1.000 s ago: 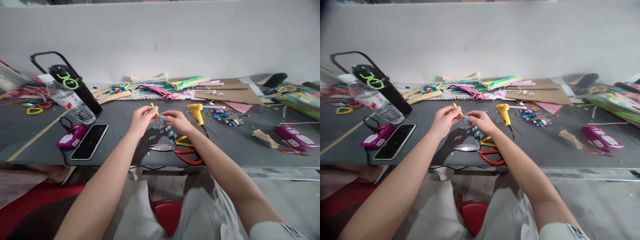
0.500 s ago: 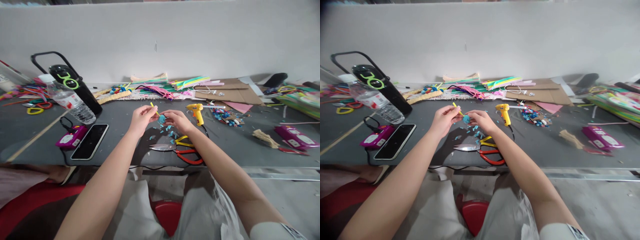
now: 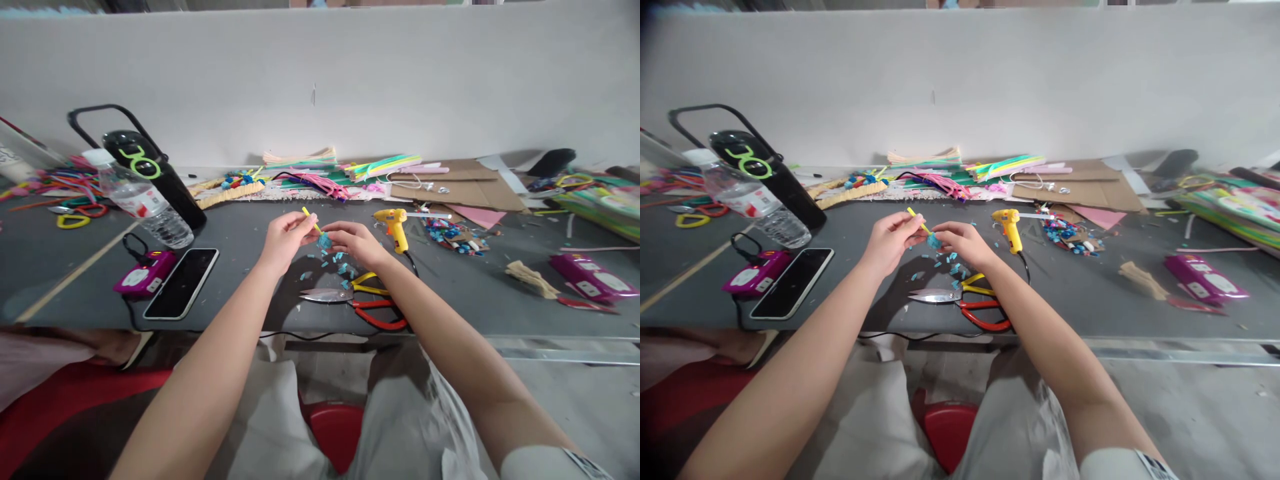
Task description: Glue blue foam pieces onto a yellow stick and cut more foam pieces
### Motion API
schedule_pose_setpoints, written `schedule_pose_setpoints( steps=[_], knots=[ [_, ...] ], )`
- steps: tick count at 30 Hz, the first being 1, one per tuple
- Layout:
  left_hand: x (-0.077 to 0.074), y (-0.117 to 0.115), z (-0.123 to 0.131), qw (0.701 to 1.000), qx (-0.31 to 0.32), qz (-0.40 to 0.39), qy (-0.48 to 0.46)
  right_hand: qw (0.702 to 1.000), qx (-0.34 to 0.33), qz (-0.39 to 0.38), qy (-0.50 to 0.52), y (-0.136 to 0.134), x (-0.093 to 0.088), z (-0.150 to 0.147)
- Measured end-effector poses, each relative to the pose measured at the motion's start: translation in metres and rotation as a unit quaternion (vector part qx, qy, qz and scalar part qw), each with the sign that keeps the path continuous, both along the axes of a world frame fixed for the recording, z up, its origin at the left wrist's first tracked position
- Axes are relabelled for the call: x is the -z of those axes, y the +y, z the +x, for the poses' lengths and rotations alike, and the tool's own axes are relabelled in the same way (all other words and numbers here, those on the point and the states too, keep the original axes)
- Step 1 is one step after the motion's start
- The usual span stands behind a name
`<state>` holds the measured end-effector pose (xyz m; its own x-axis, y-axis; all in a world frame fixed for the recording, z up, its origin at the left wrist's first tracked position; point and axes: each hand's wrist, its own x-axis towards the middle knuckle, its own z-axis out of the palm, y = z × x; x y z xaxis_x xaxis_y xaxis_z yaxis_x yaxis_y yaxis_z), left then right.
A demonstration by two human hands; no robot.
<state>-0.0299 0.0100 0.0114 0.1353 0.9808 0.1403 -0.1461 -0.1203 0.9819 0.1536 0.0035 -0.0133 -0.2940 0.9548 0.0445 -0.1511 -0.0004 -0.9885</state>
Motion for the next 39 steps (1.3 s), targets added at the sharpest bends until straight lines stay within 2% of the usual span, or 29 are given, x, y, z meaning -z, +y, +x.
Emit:
schedule_pose_setpoints(
  steps=[26,33,39],
  knots=[
    [-0.0014,-0.0041,0.0026,1.000,0.013,0.003,0.005,0.998,0.021,0.046,-0.034,-0.0007,0.0020,-0.0018],
    [-0.0034,-0.0018,-0.0026,1.000,-0.003,0.003,0.000,1.000,0.004,-0.015,0.027,0.0028,0.0000,0.0015],
    [-0.0038,-0.0011,-0.0034,1.000,-0.004,0.000,0.004,1.000,-0.009,-0.009,0.014,0.0013,0.0020,-0.0009]
  ],
)
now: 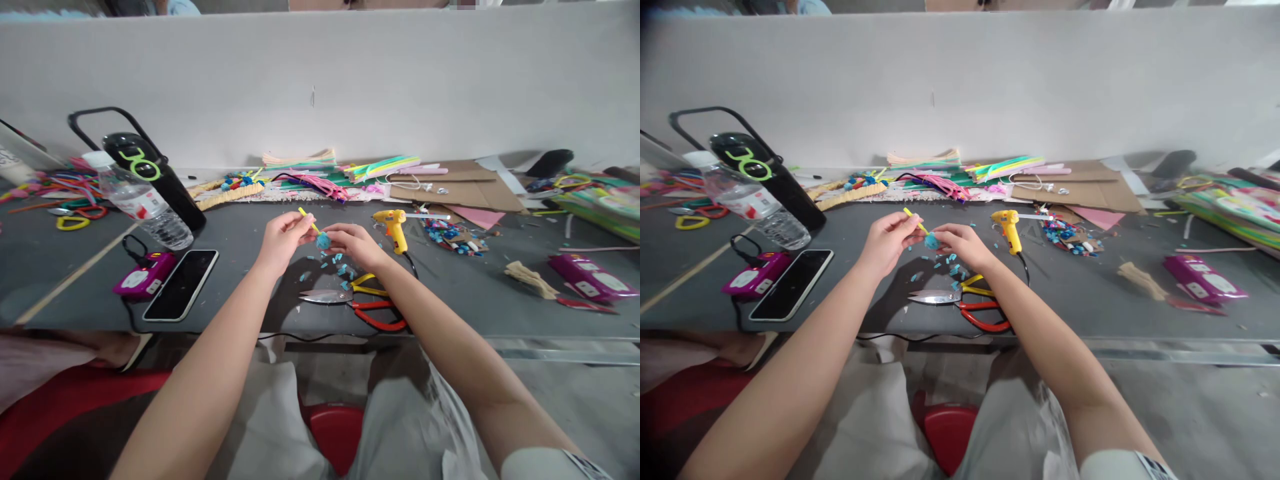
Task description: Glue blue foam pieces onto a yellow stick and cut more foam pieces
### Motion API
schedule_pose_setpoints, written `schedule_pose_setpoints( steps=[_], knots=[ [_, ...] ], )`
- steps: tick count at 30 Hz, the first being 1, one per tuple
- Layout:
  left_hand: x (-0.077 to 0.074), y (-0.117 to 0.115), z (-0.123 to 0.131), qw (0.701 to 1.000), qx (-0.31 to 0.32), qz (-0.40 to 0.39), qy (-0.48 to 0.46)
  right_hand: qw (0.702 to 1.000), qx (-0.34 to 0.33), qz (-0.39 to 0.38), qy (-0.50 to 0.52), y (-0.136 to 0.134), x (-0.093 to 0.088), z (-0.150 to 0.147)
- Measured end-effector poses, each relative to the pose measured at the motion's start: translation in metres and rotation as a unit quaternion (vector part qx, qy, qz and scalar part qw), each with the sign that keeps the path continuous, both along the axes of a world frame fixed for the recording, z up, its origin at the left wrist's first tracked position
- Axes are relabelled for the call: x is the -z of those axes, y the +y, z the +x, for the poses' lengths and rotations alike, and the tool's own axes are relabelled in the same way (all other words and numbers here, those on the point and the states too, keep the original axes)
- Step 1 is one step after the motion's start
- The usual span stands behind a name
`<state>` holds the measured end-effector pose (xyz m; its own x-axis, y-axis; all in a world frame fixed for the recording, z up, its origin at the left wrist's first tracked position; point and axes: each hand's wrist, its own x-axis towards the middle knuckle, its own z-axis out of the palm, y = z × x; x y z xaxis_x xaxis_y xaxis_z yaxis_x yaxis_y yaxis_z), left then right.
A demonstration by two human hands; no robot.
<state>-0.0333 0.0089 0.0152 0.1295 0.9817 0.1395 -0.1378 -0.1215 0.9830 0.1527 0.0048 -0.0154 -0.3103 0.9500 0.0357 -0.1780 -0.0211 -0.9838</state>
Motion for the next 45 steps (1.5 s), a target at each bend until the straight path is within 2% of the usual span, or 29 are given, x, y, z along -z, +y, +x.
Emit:
schedule_pose_setpoints(
  steps=[8,18,25,28,45],
  knots=[
    [0.0019,-0.0006,0.0025,1.000,0.016,0.010,-0.002,1.000,0.009,0.019,-0.014,-0.0035,-0.0047,-0.0013],
    [0.0027,-0.0011,0.0025,1.000,0.021,0.016,0.002,0.995,0.013,0.073,-0.059,-0.0022,-0.0007,0.0014],
    [-0.0013,-0.0021,0.0002,1.000,0.012,0.008,-0.005,1.000,-0.006,0.006,0.026,-0.0012,-0.0021,0.0016],
    [-0.0020,-0.0022,-0.0004,1.000,0.010,0.005,-0.002,1.000,0.000,0.000,0.024,-0.0016,-0.0032,0.0017],
    [0.0027,-0.0004,0.0000,0.999,0.014,0.024,0.021,0.993,0.026,0.089,-0.067,-0.0040,-0.0039,0.0014]
  ],
)
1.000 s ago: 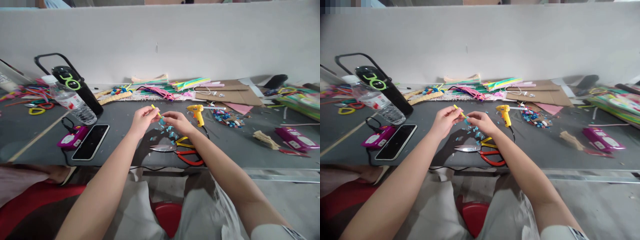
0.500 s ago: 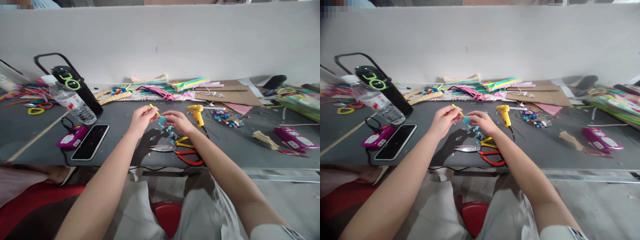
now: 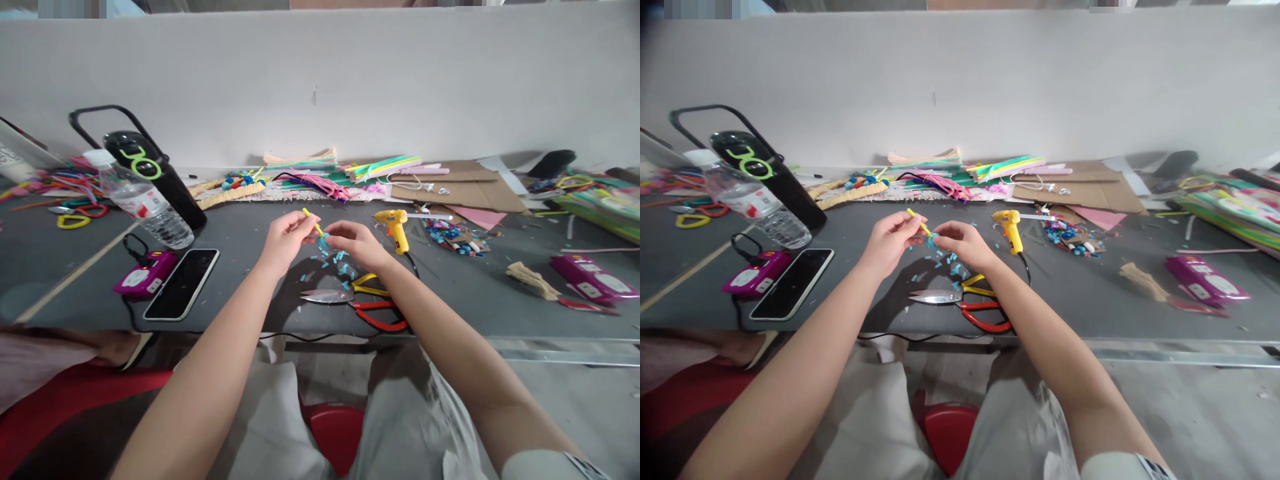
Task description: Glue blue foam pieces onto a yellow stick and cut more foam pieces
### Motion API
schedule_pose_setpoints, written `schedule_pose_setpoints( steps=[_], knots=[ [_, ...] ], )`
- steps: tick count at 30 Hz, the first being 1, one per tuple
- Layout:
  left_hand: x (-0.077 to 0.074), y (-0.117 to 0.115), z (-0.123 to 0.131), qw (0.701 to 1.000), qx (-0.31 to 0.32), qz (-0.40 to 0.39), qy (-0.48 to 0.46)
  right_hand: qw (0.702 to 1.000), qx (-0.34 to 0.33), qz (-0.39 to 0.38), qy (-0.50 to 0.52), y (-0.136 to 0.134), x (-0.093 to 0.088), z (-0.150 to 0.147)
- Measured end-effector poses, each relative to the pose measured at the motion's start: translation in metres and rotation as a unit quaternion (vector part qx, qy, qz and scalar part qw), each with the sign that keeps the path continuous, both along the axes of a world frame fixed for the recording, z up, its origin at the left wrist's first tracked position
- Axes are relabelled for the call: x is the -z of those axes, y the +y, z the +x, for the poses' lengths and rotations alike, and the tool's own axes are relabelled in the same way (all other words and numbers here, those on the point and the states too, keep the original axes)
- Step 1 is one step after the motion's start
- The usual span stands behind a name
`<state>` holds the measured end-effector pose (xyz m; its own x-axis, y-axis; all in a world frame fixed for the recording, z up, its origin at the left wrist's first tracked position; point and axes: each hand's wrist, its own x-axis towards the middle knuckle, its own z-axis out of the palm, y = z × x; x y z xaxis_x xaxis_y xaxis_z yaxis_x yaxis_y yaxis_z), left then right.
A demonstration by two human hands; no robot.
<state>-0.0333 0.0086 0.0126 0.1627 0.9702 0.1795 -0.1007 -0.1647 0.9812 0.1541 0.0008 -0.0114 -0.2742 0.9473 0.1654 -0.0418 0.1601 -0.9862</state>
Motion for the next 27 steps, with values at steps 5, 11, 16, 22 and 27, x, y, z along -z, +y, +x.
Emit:
schedule_pose_setpoints(
  steps=[5,11,16,22,27],
  knots=[
    [-0.0004,0.0000,-0.0001,1.000,-0.002,0.002,0.005,1.000,-0.005,-0.011,0.019,0.0027,0.0024,0.0004],
    [-0.0010,-0.0003,-0.0001,1.000,-0.003,0.011,0.013,0.996,-0.020,-0.068,0.059,0.0040,0.0051,-0.0005],
    [0.0020,0.0024,-0.0002,1.000,-0.002,0.016,0.010,0.997,-0.021,-0.061,0.045,0.0024,0.0056,-0.0013],
    [0.0039,0.0029,0.0005,1.000,-0.003,0.017,0.011,0.998,-0.021,-0.048,0.030,0.0031,0.0059,-0.0011],
    [0.0041,0.0029,0.0010,1.000,0.003,0.017,0.007,0.999,-0.022,-0.040,0.018,0.0036,0.0067,-0.0004]
  ],
)
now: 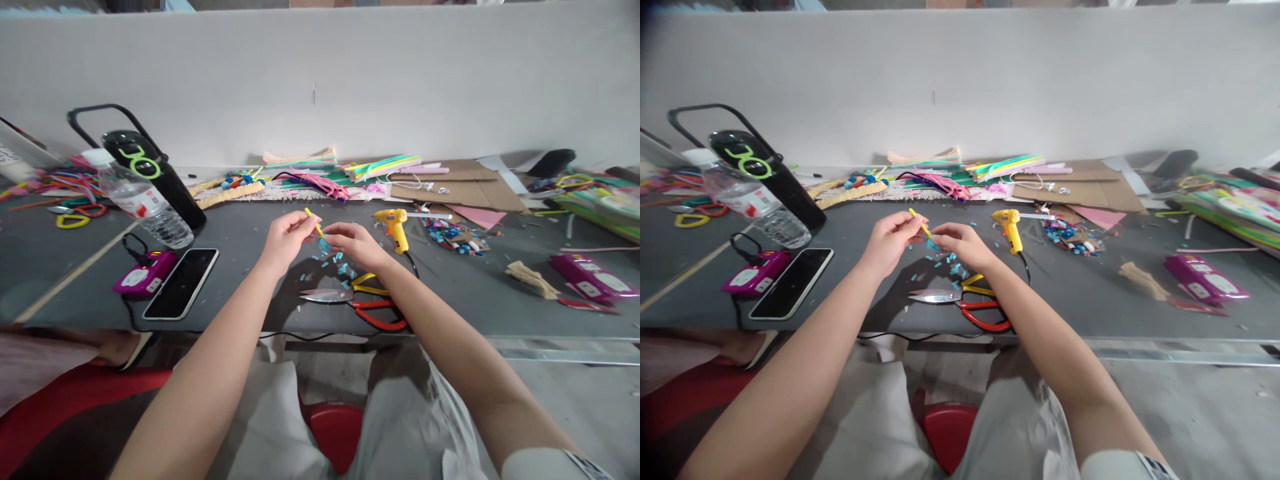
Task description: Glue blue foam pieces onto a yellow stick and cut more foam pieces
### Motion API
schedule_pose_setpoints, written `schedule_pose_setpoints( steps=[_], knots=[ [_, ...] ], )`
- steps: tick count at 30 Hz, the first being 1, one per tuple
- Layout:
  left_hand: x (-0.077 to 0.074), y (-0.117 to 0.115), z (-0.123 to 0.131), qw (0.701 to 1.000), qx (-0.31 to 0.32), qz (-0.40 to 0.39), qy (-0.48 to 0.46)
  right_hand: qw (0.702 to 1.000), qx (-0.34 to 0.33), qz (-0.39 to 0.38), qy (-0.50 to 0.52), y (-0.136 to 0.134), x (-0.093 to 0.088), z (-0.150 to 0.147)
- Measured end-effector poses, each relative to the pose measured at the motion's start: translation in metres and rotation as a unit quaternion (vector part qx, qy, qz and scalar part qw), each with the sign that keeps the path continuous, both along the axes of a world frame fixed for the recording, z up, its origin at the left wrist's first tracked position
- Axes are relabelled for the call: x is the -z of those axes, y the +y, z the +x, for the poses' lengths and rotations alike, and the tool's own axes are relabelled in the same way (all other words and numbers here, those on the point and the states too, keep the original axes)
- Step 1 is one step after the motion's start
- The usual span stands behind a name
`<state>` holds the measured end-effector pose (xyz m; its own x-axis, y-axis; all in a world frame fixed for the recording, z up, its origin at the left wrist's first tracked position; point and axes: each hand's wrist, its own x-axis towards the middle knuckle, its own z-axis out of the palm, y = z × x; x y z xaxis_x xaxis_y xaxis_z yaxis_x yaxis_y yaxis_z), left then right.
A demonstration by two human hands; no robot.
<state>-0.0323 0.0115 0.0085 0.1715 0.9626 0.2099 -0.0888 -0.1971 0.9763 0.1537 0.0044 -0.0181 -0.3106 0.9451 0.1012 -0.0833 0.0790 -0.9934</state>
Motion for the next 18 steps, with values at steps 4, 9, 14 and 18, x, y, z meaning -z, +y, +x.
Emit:
schedule_pose_setpoints(
  steps=[4,9,14,18],
  knots=[
    [-0.0004,-0.0002,0.0005,1.000,0.003,-0.002,-0.006,1.000,0.001,0.008,-0.011,-0.0007,-0.0009,0.0003],
    [-0.0012,-0.0010,0.0012,1.000,0.004,-0.003,-0.006,0.999,0.000,0.026,-0.022,-0.0014,-0.0016,0.0005],
    [-0.0019,-0.0015,0.0014,1.000,0.005,-0.005,-0.008,0.999,0.003,0.038,-0.027,-0.0017,-0.0031,0.0007],
    [-0.0028,-0.0022,0.0016,1.000,0.000,-0.007,-0.001,0.999,0.012,0.041,-0.028,-0.0027,-0.0043,-0.0004]
  ],
)
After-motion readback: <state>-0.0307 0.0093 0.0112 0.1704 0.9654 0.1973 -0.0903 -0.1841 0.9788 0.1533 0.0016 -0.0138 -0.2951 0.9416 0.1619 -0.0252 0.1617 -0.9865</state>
